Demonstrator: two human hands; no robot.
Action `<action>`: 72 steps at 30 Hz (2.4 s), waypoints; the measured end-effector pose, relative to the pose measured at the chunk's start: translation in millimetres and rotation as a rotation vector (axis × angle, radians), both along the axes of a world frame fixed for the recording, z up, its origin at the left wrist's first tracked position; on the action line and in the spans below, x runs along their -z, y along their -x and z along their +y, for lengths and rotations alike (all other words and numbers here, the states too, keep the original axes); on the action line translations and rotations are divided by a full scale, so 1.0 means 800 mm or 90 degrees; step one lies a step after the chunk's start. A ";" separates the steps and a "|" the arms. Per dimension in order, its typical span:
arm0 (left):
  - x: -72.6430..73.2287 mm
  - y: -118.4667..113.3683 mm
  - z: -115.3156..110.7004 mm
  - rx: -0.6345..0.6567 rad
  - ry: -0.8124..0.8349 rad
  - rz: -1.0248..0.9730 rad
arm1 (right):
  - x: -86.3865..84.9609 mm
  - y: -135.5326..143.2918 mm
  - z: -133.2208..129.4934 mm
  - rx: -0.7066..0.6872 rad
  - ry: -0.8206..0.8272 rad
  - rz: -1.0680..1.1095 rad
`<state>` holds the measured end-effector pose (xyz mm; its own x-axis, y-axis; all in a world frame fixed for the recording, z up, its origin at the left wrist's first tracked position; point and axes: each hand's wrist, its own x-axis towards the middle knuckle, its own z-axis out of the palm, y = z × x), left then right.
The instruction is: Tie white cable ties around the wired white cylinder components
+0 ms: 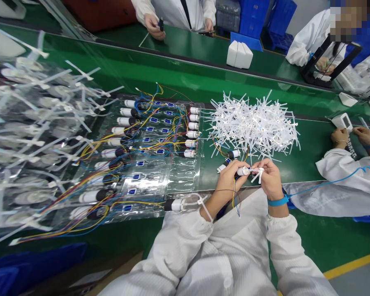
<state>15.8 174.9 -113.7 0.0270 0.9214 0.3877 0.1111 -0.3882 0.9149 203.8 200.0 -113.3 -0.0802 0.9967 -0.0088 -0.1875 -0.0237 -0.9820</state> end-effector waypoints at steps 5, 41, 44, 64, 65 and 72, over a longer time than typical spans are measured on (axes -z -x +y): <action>0.000 0.000 0.001 0.001 -0.008 -0.006 | 0.001 -0.001 0.000 0.007 -0.003 -0.011; 0.013 -0.007 0.000 0.021 0.055 -0.008 | 0.016 -0.003 -0.004 0.020 0.028 -0.094; 0.014 -0.006 -0.001 0.030 0.052 0.000 | 0.020 -0.005 -0.004 0.022 0.033 -0.106; 0.000 0.013 -0.065 0.053 0.239 -0.147 | 0.000 0.003 -0.056 -0.118 0.008 -0.183; 0.006 0.014 -0.071 0.056 0.262 -0.166 | 0.001 0.005 -0.063 -0.121 0.007 -0.178; 0.005 0.026 -0.102 0.074 0.349 -0.312 | -0.025 0.027 -0.093 -0.136 0.023 -0.169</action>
